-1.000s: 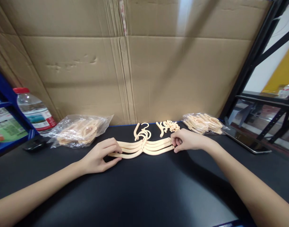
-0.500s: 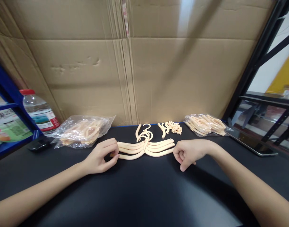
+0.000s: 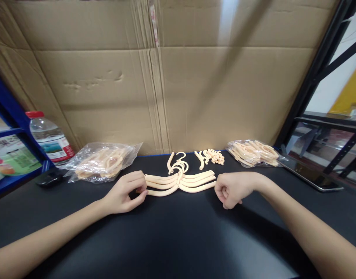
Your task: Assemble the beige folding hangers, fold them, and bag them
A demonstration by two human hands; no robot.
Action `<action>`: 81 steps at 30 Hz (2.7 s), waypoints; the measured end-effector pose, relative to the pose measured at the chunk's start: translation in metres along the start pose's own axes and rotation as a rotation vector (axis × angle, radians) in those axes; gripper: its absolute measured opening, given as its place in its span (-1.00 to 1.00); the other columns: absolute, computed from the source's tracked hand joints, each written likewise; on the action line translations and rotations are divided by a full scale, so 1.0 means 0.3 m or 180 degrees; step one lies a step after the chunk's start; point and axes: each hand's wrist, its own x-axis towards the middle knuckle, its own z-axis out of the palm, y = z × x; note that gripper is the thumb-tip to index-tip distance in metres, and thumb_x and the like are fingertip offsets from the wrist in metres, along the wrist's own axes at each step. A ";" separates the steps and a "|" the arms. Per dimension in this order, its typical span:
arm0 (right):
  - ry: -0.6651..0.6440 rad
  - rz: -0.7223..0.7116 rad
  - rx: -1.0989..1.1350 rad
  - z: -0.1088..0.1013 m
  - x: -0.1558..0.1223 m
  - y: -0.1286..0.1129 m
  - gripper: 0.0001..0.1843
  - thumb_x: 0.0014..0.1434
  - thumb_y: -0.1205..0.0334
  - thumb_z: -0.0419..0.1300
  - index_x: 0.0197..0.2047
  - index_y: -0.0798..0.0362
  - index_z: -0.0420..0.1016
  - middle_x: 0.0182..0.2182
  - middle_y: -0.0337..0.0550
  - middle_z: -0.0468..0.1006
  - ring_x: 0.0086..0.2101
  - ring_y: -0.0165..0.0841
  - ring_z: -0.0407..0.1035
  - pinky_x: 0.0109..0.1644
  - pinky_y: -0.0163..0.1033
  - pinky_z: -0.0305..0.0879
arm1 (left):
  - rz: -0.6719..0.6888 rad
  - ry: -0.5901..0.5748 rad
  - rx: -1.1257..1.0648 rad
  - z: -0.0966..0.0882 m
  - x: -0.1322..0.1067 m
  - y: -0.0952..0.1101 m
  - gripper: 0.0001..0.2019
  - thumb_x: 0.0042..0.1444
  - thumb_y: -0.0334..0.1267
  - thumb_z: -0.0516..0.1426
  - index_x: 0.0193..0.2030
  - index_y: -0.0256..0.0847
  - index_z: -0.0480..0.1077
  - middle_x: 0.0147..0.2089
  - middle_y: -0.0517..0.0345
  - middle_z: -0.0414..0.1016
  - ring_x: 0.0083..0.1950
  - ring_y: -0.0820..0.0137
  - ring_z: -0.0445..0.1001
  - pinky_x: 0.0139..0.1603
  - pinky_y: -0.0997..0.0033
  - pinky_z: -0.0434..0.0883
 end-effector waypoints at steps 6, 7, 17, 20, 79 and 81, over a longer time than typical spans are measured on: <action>0.0019 -0.0009 -0.0013 0.000 -0.001 -0.004 -0.93 -0.23 0.34 0.15 -0.54 0.10 0.39 -0.69 -0.36 0.38 -0.63 -0.48 0.27 -0.57 -0.41 0.15 | 0.0028 0.0026 0.0018 0.003 0.002 0.000 -0.82 0.09 -0.41 0.02 -0.52 -0.19 0.17 -0.53 0.21 0.19 -0.45 0.40 0.15 -0.41 0.37 0.15; 0.0020 -0.0008 -0.0023 0.001 -0.001 -0.003 -0.94 -0.23 0.34 0.15 -0.54 0.10 0.39 -0.69 -0.36 0.38 -0.64 -0.47 0.27 -0.57 -0.40 0.16 | 0.0031 0.0028 0.0019 0.003 0.002 0.000 -0.81 0.09 -0.40 0.02 -0.52 -0.19 0.17 -0.53 0.21 0.20 -0.45 0.40 0.15 -0.41 0.37 0.15; -0.0017 -0.0020 -0.0014 0.001 0.000 -0.002 -0.93 -0.20 0.32 0.16 -0.53 0.09 0.37 -0.67 -0.35 0.41 -0.64 -0.47 0.28 -0.56 -0.39 0.17 | 0.0075 0.0042 0.0057 0.007 0.002 -0.002 -0.81 0.09 -0.41 0.02 -0.53 -0.19 0.18 -0.55 0.21 0.22 -0.46 0.40 0.17 -0.40 0.37 0.15; -0.0028 -0.0017 -0.0014 0.000 -0.001 -0.004 -0.94 -0.20 0.32 0.15 -0.53 0.09 0.37 -0.66 -0.34 0.41 -0.64 -0.47 0.28 -0.56 -0.39 0.17 | 0.0102 0.0043 0.0074 0.007 0.002 -0.002 -0.80 0.09 -0.41 0.02 -0.54 -0.18 0.19 -0.56 0.21 0.23 -0.47 0.40 0.18 -0.41 0.37 0.16; 0.1816 -0.1114 -0.0247 -0.156 0.106 -0.078 -0.79 0.11 0.20 0.11 -0.28 0.14 0.50 -0.49 -0.18 0.53 -0.49 -0.41 0.39 -0.43 -0.37 0.24 | -0.1053 -0.0229 0.0389 -0.038 0.171 -0.020 -0.93 0.09 -0.40 0.09 -0.26 -0.22 0.33 -0.39 0.20 0.43 -0.34 0.41 0.42 -0.30 0.45 0.34; 0.1978 -0.1077 -0.0424 -0.194 0.179 -0.092 -0.77 0.09 0.29 0.10 -0.23 0.16 0.53 -0.44 -0.14 0.56 -0.43 -0.39 0.41 -0.35 -0.34 0.27 | -0.1289 -0.0397 0.0432 -0.016 0.222 -0.049 -0.93 0.10 -0.41 0.12 -0.25 -0.24 0.36 -0.38 0.19 0.46 -0.34 0.42 0.45 -0.29 0.45 0.37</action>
